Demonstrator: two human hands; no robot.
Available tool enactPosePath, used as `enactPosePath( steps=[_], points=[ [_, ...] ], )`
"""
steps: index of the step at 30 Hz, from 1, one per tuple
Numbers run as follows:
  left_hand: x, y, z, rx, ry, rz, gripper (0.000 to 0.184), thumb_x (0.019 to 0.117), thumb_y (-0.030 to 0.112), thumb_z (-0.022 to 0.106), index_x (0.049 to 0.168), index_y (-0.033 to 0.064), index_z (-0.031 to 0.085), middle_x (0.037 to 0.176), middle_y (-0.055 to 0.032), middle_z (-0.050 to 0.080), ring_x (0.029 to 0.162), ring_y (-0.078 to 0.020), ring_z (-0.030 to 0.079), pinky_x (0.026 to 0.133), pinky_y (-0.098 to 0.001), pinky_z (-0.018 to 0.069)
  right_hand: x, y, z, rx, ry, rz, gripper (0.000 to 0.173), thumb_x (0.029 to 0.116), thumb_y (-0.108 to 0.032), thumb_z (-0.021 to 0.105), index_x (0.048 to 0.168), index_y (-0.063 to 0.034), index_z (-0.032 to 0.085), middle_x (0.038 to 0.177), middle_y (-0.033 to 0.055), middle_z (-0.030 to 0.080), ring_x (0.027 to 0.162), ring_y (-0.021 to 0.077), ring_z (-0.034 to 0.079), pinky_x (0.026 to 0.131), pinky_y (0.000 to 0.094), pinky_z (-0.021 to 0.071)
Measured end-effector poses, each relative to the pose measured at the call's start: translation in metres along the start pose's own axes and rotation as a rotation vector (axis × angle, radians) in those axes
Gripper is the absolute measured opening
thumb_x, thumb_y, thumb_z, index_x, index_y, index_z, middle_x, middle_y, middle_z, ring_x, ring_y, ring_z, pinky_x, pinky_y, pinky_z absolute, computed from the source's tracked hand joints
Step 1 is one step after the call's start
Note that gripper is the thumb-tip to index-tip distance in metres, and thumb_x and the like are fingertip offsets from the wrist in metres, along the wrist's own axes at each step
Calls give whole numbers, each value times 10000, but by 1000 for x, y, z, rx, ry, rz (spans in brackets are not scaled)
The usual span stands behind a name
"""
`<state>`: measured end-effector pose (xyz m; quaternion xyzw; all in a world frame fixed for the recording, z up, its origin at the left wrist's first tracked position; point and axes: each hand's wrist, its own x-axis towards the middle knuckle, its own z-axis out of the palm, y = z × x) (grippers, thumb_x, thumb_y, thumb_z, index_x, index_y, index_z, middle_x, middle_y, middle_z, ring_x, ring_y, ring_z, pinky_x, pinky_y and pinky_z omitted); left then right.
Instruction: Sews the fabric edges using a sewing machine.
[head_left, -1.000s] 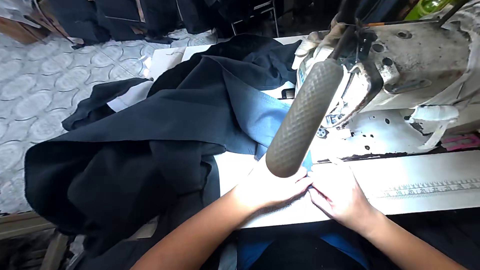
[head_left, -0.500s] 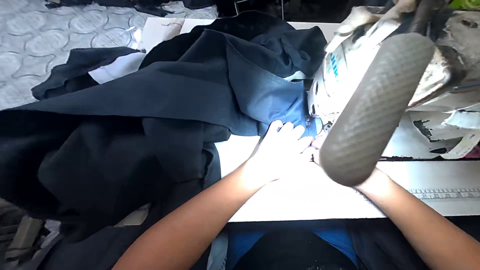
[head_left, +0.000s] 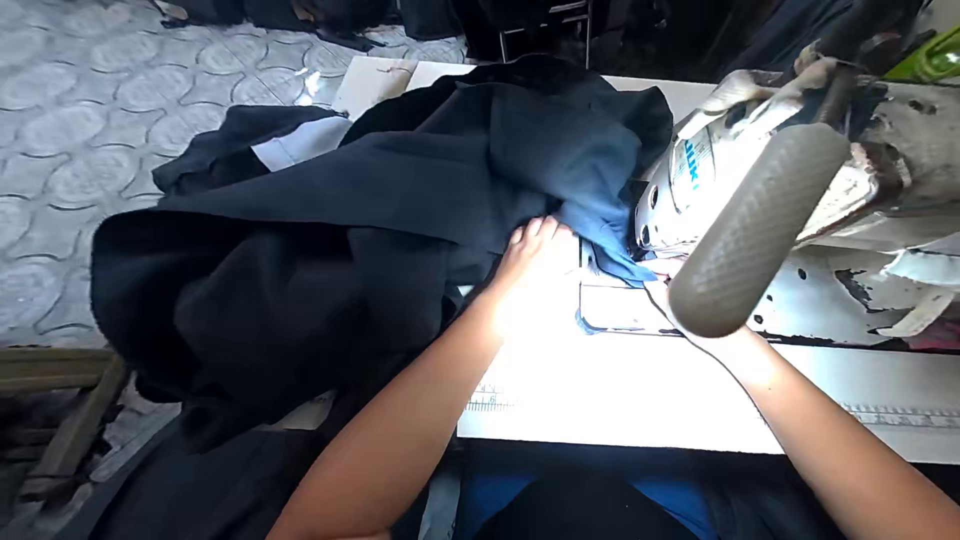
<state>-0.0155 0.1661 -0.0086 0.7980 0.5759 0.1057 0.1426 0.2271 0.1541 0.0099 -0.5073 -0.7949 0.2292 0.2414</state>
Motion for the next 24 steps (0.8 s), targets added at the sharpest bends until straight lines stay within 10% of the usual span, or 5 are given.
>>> enactPosePath(
  steps=[3,9,13,19,24],
  points=[
    [11,3,14,-11,61,26,686,1018,520,497,1474,8,504,1560,-213,452,1520,-363,316,1239,-567,192,-1,-14,-6,-6,-113,-76,250,929,-146,620,1094,-6,744,1057,167,731,1012,271,688,907,461,534],
    [-3,17,-11,118,141,132,481,983,341,628,1320,-1,658,1568,-197,462,1568,-365,202,1223,-669,-13,1,-10,5,-46,-149,-529,169,892,-190,621,858,-48,707,925,127,699,993,295,661,974,504,441],
    [-40,23,-53,28,46,273,181,879,202,715,822,30,702,834,-145,706,948,-346,675,995,-604,386,5,-31,-7,18,-235,-506,204,944,-150,586,1002,2,708,979,166,717,1015,314,679,1062,554,377],
    [-98,46,-80,32,79,19,382,935,331,713,1178,36,723,912,-157,741,878,-361,693,932,-608,442,15,-46,1,54,-342,-447,394,992,-309,619,1309,-80,670,1246,109,709,1216,259,627,1139,560,296],
    [-101,45,-51,141,337,88,255,939,319,656,934,110,804,828,-120,727,812,-338,695,807,-588,471,2,-38,21,5,-105,-566,316,1009,-329,563,1145,-110,746,1111,72,741,1103,234,682,1095,597,349]
  ],
)
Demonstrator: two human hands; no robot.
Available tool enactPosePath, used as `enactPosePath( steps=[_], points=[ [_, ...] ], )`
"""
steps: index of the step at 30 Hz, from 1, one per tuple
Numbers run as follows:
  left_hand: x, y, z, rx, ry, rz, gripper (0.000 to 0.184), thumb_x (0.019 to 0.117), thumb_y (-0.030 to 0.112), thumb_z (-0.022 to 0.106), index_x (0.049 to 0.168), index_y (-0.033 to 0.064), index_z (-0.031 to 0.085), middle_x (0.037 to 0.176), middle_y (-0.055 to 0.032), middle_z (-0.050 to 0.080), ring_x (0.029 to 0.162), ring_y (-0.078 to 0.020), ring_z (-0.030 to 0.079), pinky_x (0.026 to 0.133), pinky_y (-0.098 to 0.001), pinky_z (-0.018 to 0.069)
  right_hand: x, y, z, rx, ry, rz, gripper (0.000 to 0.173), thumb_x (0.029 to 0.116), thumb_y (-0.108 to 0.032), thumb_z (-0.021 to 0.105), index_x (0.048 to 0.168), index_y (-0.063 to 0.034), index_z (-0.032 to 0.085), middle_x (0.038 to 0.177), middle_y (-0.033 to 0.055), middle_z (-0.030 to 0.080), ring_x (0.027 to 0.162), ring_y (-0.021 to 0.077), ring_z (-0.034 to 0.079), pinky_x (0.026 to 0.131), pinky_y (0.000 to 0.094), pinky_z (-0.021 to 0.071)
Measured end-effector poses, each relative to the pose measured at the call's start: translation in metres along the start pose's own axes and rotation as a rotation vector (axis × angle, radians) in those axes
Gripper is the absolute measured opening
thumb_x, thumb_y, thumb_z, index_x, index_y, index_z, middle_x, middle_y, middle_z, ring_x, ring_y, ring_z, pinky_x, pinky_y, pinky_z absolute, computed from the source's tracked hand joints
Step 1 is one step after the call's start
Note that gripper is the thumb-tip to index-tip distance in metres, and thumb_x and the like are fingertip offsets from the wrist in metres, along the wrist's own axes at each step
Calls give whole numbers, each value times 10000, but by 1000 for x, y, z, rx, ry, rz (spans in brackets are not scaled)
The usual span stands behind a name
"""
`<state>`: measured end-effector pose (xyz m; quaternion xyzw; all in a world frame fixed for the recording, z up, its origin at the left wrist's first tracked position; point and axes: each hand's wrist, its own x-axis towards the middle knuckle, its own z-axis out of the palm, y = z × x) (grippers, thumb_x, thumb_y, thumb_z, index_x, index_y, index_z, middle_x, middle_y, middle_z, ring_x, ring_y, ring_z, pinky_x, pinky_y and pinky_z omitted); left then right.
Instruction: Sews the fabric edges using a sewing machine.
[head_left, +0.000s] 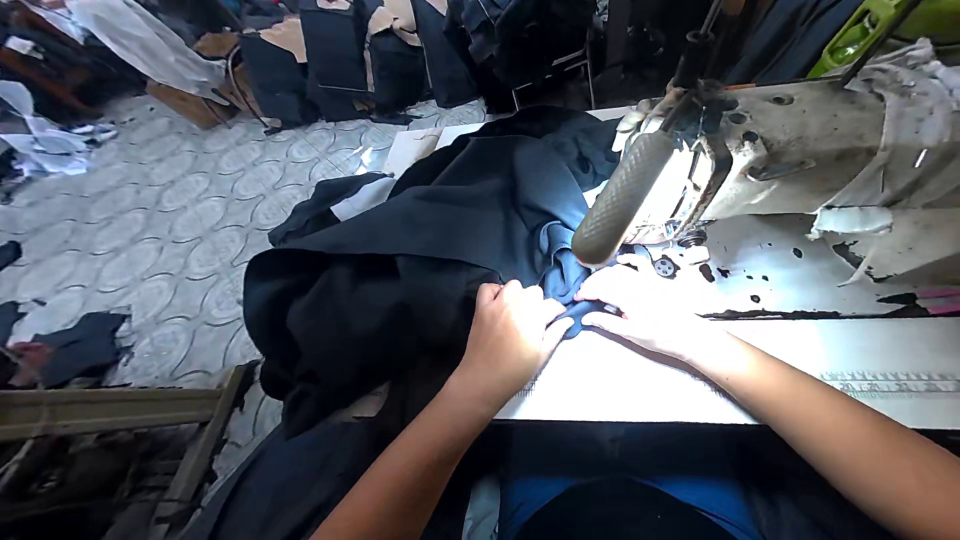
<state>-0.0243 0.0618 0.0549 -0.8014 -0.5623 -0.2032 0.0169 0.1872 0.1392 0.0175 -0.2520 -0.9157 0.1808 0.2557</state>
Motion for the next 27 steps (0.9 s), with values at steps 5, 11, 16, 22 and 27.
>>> enactPosePath(
  steps=[5,11,16,22,27],
  points=[
    [10,2,5,-834,-243,-241,239,977,202,638,791,62,697,836,34,590,862,-20,556,820,-209,446,-20,-3,5,-75,211,-75,303,1013,-229,503,1087,-109,771,1070,77,765,1057,222,716,1081,583,390],
    [22,38,32,-532,24,186,338,1004,266,547,819,66,748,944,-69,710,960,-187,648,851,-363,469,-65,-21,4,-96,408,103,267,962,-215,555,945,-97,794,992,79,785,1022,211,727,989,481,473],
    [58,26,50,-58,-178,238,364,1035,339,536,1001,46,748,963,-155,715,925,-354,709,710,-541,541,-91,-41,15,-192,348,378,249,949,-273,599,928,-127,800,987,55,775,989,218,722,978,515,484],
    [40,19,55,-152,-224,385,267,1028,233,513,1030,122,755,1184,-71,727,1092,-306,678,806,-557,489,-94,-45,18,-346,304,291,279,952,-235,542,922,-137,802,1011,64,782,1032,253,721,981,506,483],
    [24,13,52,-316,-235,361,424,1060,302,381,1065,127,767,1262,-41,731,1173,-255,675,925,-553,465,-93,-38,15,-302,256,185,252,966,-183,542,936,-115,783,1061,99,778,1107,279,713,1036,499,484]
  ],
)
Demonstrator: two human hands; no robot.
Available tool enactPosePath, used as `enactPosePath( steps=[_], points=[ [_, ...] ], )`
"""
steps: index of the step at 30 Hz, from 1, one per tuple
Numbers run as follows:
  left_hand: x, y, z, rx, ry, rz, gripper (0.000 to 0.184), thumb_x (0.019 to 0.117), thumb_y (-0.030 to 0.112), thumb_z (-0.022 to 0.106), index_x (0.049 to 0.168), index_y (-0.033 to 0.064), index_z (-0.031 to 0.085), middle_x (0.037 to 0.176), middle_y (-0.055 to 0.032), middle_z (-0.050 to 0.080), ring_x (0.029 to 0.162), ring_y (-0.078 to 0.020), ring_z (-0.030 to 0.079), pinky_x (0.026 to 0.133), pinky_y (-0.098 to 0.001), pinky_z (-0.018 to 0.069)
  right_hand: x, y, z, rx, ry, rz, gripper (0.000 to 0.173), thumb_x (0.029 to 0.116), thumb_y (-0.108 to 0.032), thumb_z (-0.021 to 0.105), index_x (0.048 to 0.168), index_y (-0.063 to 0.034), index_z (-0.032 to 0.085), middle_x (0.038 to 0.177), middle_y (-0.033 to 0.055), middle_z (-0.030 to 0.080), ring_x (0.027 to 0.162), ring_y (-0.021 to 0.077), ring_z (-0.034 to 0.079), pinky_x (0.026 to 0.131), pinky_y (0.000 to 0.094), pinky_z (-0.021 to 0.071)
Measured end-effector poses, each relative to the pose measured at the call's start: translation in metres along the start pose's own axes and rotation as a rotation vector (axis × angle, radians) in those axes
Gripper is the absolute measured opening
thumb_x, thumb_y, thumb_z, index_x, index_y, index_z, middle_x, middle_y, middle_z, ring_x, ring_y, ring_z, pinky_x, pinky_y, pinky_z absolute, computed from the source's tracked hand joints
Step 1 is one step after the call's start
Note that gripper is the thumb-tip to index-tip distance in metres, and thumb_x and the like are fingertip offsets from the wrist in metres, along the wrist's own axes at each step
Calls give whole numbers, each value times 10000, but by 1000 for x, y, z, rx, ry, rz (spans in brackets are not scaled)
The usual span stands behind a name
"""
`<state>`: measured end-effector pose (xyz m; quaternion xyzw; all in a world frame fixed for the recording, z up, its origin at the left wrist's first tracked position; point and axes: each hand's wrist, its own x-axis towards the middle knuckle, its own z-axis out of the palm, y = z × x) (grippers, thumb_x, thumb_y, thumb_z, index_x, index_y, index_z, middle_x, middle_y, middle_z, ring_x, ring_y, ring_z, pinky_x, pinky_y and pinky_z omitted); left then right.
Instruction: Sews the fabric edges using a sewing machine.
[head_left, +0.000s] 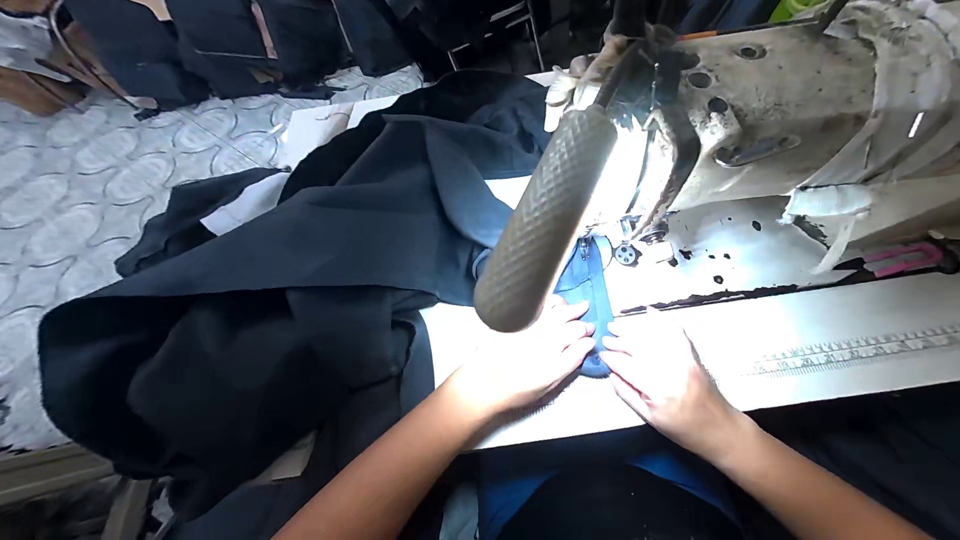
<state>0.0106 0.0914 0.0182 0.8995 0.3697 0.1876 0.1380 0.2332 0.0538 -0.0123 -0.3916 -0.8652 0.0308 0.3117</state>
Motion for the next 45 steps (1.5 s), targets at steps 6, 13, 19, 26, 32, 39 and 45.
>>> enactPosePath(
  steps=[6,13,19,26,32,39,45],
  points=[
    [11,-15,-3,-72,-54,-40,447,1084,326,382,1072,102,767,1287,-66,720,1260,-242,641,1000,-502,485,16,12,0,26,-85,13,262,964,-179,532,959,-106,784,1100,102,770,1058,267,730,970,529,499],
    [22,-25,-5,47,-57,-30,428,1067,341,423,983,137,791,1225,-25,744,1161,-220,682,978,-500,495,40,19,-8,-67,-186,-56,237,960,-204,522,900,-118,735,900,69,737,930,259,707,915,487,503],
    [37,-40,3,-1,69,-33,399,1021,298,487,843,83,772,1132,-77,765,1086,-268,702,864,-533,496,63,31,-6,-17,-252,21,248,932,-161,534,910,-64,761,853,105,737,855,267,714,866,497,524],
    [51,-49,12,4,58,-207,334,1038,295,502,1119,97,759,1315,-73,694,1254,-267,627,939,-506,516,78,54,7,49,-171,87,177,861,-109,592,883,-22,745,967,125,747,974,255,712,925,447,527],
    [18,-37,-54,-708,-281,98,183,885,211,753,981,55,748,904,-2,719,866,-24,640,797,-204,511,79,60,6,465,-139,409,124,895,-19,619,945,4,730,1043,44,716,1027,23,643,934,198,513],
    [51,-48,-22,12,16,-466,515,969,308,700,1313,-60,596,1335,-239,612,1301,-381,569,1077,-533,452,89,52,-1,502,-225,663,99,945,-48,626,996,5,693,979,14,678,926,-25,596,865,180,491],
    [48,-63,-33,56,153,-218,193,925,90,673,1095,62,762,1147,-126,741,1243,-336,632,1187,-697,176,91,40,-3,445,-235,658,138,951,-37,627,1042,28,708,1030,88,693,963,34,621,892,207,501]
  ],
)
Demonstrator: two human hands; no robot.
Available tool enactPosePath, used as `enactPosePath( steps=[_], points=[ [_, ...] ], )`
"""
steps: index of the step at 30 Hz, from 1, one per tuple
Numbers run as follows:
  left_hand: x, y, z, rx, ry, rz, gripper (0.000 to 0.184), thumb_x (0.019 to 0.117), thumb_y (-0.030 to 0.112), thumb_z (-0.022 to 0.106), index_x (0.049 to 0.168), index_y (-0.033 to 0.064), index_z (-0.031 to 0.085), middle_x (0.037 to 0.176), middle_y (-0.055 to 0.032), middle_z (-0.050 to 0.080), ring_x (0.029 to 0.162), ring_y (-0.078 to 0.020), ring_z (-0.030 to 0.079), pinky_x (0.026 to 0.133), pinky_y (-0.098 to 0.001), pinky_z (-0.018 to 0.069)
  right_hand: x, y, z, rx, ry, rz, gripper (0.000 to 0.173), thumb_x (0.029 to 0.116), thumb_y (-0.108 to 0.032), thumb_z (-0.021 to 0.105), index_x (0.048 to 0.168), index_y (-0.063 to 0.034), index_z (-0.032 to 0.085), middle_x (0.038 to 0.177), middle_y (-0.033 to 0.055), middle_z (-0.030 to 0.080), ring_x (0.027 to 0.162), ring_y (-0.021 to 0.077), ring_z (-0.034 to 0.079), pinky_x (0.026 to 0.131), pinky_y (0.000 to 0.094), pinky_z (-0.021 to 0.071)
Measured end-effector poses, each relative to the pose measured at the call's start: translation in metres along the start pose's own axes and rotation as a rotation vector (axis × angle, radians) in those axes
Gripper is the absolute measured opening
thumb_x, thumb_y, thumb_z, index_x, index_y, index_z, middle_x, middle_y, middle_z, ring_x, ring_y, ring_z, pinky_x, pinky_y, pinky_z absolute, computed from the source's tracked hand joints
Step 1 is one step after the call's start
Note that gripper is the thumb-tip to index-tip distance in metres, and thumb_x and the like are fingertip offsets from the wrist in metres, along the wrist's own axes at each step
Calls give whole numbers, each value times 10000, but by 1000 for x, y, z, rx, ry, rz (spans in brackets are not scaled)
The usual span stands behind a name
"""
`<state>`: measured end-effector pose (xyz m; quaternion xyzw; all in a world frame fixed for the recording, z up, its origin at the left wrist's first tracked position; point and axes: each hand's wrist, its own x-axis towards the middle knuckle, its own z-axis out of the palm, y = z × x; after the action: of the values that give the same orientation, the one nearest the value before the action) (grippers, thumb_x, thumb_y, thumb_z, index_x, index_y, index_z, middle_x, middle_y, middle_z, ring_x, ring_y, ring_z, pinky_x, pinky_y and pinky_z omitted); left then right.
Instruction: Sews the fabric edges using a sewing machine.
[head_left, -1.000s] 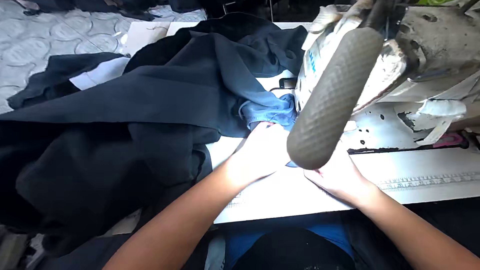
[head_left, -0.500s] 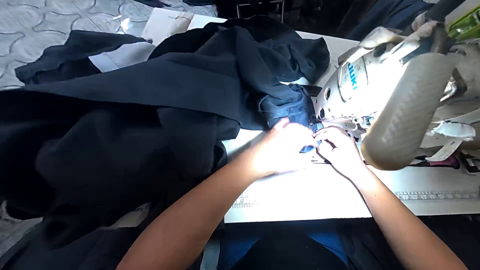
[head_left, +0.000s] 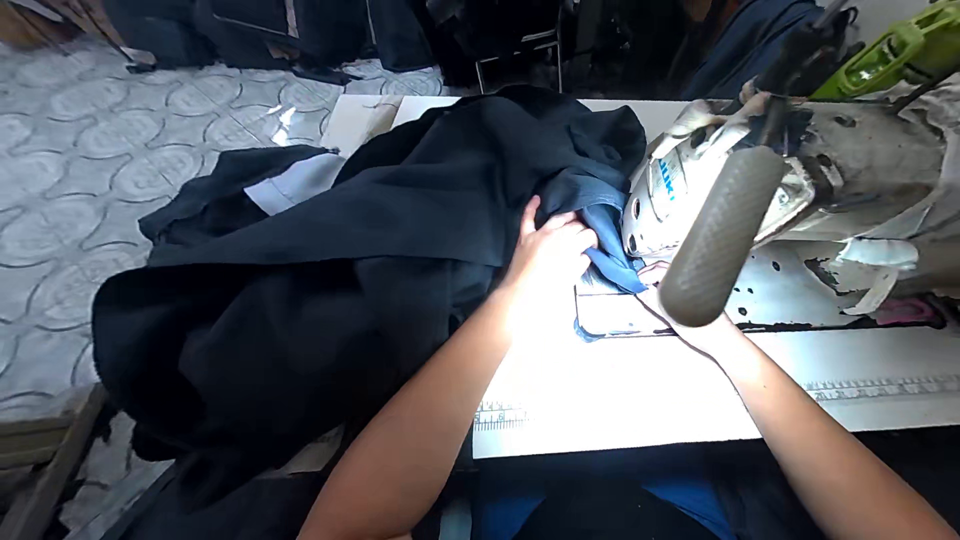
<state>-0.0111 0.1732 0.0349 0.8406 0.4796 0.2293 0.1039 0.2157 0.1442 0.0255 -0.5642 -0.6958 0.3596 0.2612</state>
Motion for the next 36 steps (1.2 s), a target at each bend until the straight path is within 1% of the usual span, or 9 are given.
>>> enactPosePath(
  steps=[4,7,12,16,19,21,24,29,36],
  points=[
    [-27,-1,-51,-144,-175,122,344,938,349,690,772,50,723,700,-90,678,790,-252,690,1049,-609,373,-5,-12,-5,-240,-91,-118,297,1025,-142,548,1174,64,702,1209,245,692,1211,368,621,1070,519,437],
    [-44,11,-58,-238,-153,314,434,932,446,646,646,125,591,600,10,538,655,-112,552,928,-423,383,-3,-13,-1,-356,-114,-271,273,1026,-172,542,1137,-13,735,1198,195,698,1216,382,614,1054,590,424],
    [-43,44,-35,-213,-172,582,503,955,516,587,650,117,555,637,-55,525,734,-247,584,906,-477,361,-28,5,12,-300,101,-803,274,1011,-229,497,963,-150,755,940,61,721,975,228,669,999,489,420],
    [-38,57,-8,-195,3,608,532,1084,512,323,892,145,657,996,-69,712,1164,-215,653,1139,-506,357,-64,12,22,-205,277,-788,312,1019,-282,503,814,-129,682,888,69,708,955,184,660,1000,403,409],
    [-35,58,3,101,15,189,450,1047,388,461,1120,68,770,941,-104,762,856,-265,735,756,-459,557,-89,20,32,-265,302,-612,318,1021,-331,524,876,-150,741,929,39,740,987,167,677,987,415,434],
    [-30,57,-1,229,-168,-128,492,1020,430,553,1266,32,702,954,-201,753,869,-410,738,718,-570,566,-99,23,39,-350,302,-522,319,1004,-354,543,883,-153,760,954,43,769,989,200,714,921,462,491],
    [-20,64,-7,319,-373,-284,502,1006,449,605,1240,8,666,1011,-242,726,991,-446,707,809,-590,535,-102,20,40,-407,285,-477,294,988,-324,553,881,-143,758,968,52,773,999,225,728,927,489,508],
    [-38,47,15,120,-81,394,274,905,36,594,1039,173,788,1116,-91,745,1137,-325,683,996,-642,435,-106,21,40,-463,323,-533,266,964,-256,527,874,-163,760,955,28,775,998,211,728,924,469,505],
    [-35,41,6,28,-251,295,375,993,391,501,976,189,816,947,-79,748,1126,-333,664,966,-577,418,-84,14,22,-447,208,-505,199,936,-203,579,838,-107,723,872,62,731,899,237,730,943,558,494]
  ],
)
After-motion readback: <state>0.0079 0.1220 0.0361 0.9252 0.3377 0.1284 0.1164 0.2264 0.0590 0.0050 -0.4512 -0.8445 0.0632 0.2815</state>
